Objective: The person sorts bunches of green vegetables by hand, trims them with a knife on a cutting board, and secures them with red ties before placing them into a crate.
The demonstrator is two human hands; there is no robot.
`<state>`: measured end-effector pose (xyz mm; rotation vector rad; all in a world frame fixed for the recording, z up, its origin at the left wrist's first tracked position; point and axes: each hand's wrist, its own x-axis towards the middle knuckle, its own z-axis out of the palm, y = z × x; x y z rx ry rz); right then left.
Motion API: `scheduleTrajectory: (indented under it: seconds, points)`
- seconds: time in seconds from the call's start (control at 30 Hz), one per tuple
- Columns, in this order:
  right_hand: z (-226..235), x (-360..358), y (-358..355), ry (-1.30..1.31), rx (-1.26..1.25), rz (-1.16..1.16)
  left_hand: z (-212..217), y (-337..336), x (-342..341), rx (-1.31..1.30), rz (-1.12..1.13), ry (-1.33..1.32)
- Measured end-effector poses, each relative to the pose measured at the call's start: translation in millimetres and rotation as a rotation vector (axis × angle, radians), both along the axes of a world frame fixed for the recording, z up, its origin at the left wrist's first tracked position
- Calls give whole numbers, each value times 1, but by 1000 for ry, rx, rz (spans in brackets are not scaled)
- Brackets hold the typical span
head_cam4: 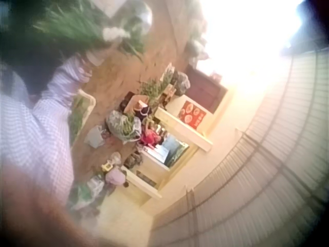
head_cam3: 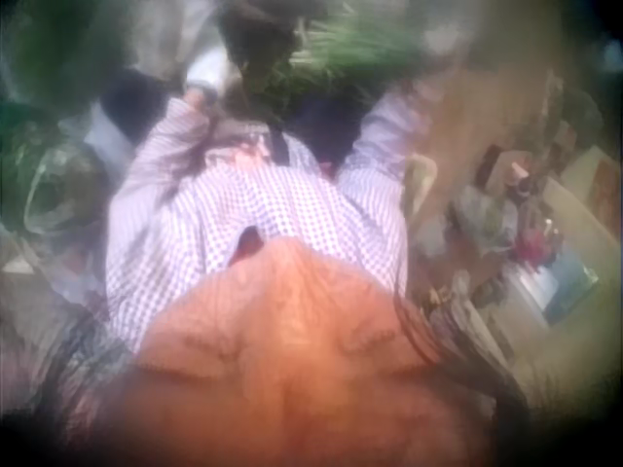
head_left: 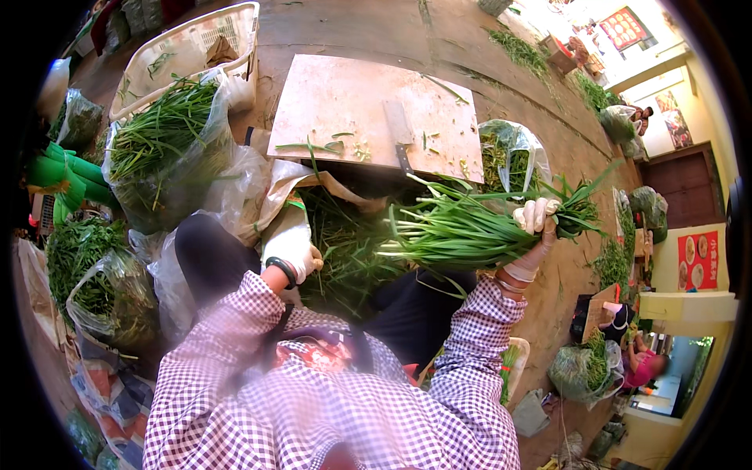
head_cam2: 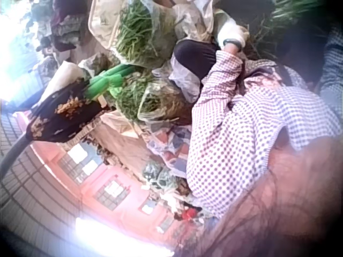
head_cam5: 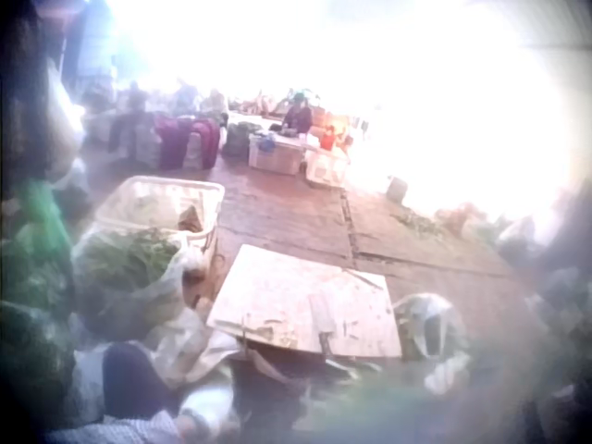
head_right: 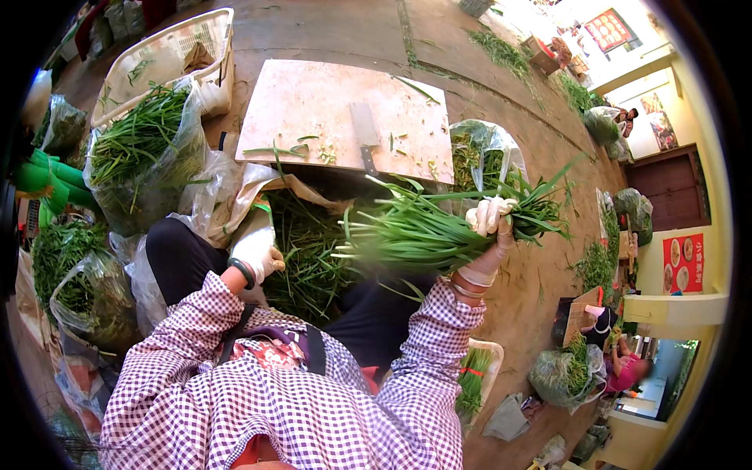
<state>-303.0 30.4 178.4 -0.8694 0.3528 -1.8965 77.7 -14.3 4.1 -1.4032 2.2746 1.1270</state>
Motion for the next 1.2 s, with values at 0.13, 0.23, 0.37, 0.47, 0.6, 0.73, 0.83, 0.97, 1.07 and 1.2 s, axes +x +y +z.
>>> scheduleTrajectory:
  seconds: [0.13, 0.23, 0.37, 0.47, 0.6, 0.73, 0.83, 0.97, 1.07, 1.2]
  points:
    - [-2, 7, -2, 33, 64, 15, 33, 3, -25, -110, 164, 686]
    - [-3, 19, -7, 68, 104, 5, 34, 5, -54, 784, 499, 963]
    - [-7, 36, -14, 125, 149, 7, 9, 15, -81, 710, 622, 945]
    - [-6, 46, -14, 173, 159, 61, 9, 18, -93, 610, 617, 925]
    - [-10, 50, -12, 188, 175, 63, -16, 31, -101, 419, 499, 944]
    - [-19, 44, -4, 261, 242, -22, 44, 39, -93, -123, 261, 965]
    - [-33, 39, -5, 319, 343, -86, 47, 43, -89, -19, 145, 1317]
    - [-31, 14, 6, 209, 364, -67, 59, 50, -52, 942, 297, 1403]
    - [-26, 2, 7, 48, 198, -22, 25, 35, -15, 1058, 232, 1285]
    - [-15, 9, 13, 25, 161, -34, 4, 11, 8, 585, -94, 392]
